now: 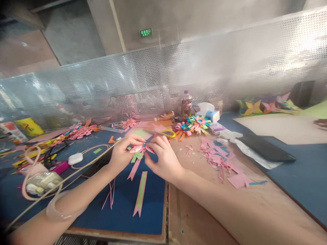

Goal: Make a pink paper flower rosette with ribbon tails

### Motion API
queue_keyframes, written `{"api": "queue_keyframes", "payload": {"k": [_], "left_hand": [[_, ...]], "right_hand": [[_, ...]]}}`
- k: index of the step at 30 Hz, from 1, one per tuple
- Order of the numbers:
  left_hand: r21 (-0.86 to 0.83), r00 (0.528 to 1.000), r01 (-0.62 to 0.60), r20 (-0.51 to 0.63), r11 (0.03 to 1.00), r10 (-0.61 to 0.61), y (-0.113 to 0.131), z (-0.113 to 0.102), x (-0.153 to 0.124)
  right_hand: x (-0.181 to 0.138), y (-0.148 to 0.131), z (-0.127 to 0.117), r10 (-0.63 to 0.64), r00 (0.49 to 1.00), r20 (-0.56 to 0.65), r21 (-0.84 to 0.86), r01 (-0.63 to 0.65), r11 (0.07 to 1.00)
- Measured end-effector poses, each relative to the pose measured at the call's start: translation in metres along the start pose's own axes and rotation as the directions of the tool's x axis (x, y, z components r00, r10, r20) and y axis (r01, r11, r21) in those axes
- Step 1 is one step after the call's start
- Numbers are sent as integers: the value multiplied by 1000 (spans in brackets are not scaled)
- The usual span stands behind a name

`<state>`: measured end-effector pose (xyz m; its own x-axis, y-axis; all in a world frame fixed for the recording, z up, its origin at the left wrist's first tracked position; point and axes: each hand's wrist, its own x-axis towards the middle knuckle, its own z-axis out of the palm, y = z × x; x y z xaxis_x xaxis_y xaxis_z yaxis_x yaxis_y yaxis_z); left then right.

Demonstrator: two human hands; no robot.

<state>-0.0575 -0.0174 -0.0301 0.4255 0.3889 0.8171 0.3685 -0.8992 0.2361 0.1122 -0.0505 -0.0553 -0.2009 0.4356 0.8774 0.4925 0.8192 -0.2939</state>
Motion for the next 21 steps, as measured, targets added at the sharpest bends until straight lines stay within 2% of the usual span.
{"api": "queue_keyframes", "payload": {"k": [15, 18, 21], "left_hand": [[-18, 999, 43, 2, 999, -43, 1, 0, 0], [-48, 995, 102, 2, 994, -102, 3, 1, 1], [-153, 968, 252, 49, 956, -247, 4, 2, 4]], "right_hand": [[0, -3, -1, 15, 1000, -5, -2, -15, 1000], [2, -4, 0, 47, 999, -7, 16, -47, 999], [5, -4, 1, 140, 990, -31, 53, -138, 989]]}}
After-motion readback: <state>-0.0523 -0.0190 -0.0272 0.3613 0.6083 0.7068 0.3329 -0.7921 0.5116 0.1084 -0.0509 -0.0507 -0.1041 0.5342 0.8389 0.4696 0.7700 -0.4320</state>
